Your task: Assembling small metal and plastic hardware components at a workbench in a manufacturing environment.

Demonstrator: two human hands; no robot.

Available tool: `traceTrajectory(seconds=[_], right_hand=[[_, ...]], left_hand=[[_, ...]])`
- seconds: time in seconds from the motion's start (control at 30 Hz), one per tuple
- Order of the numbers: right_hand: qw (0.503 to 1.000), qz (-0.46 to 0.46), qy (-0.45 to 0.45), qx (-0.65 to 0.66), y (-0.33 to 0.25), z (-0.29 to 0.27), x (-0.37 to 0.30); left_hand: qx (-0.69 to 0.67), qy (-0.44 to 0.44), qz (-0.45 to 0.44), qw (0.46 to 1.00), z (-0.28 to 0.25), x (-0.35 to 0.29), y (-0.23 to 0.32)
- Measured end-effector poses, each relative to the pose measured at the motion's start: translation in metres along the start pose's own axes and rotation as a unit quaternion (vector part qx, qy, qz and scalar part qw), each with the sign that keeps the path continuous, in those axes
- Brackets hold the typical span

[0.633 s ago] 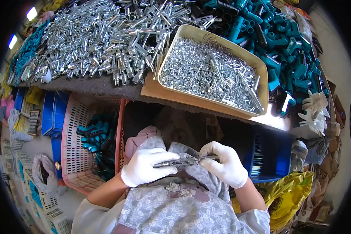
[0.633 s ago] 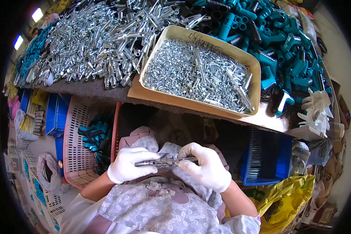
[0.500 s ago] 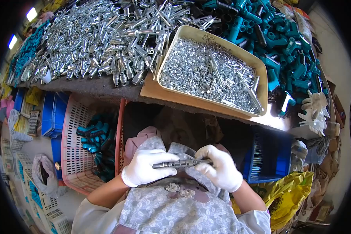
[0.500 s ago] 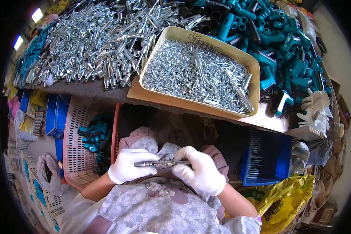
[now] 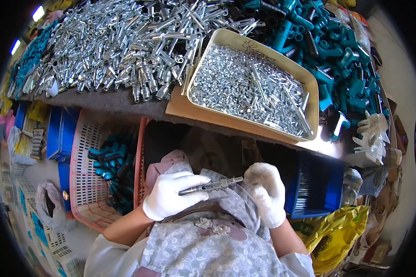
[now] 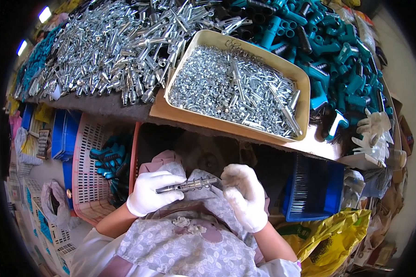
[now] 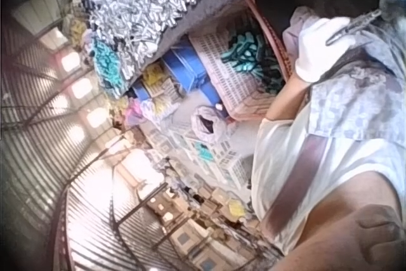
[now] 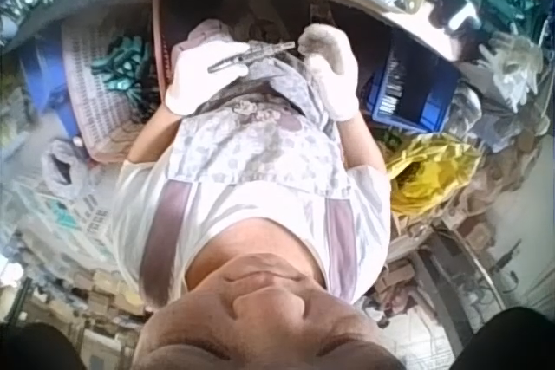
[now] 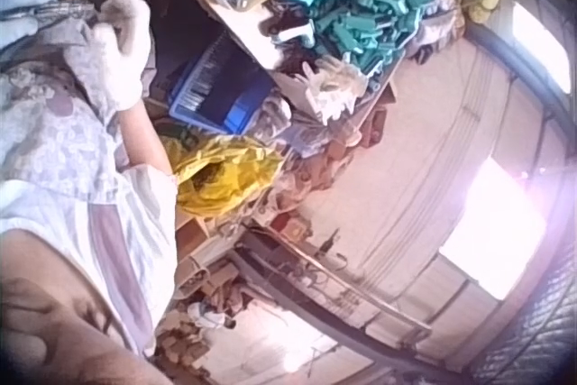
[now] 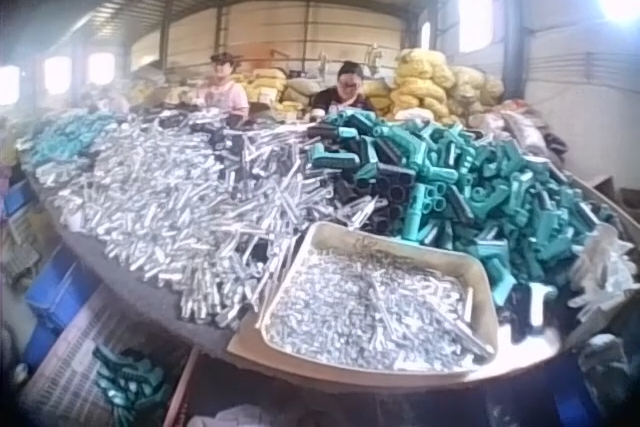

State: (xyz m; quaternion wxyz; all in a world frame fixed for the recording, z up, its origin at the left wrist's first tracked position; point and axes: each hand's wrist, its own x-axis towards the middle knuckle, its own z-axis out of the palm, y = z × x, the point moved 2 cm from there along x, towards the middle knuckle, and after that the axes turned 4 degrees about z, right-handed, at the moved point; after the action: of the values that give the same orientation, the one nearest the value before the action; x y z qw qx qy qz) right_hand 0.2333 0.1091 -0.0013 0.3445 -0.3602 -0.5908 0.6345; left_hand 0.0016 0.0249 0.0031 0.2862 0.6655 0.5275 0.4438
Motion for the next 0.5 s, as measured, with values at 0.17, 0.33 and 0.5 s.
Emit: traceTrajectory(seconds=[0.17,0.33,0.5], right_hand=[[0.983,-0.066,-0.093,-0.141,0.009,0.012,-0.007],[0.990,0.045,-0.100,-0.086,0.022,0.014,-0.016],[0.980,0.165,-0.109,0.036,0.015,0.010,-0.016]], left_hand=[[0.032,0.013,0.008,0.999,0.004,0.000,-0.004],[0.078,0.007,0.023,0.997,0.005,-0.001,-0.005],[0.130,0.002,0.063,0.990,0.007,0.001,-0.007]])
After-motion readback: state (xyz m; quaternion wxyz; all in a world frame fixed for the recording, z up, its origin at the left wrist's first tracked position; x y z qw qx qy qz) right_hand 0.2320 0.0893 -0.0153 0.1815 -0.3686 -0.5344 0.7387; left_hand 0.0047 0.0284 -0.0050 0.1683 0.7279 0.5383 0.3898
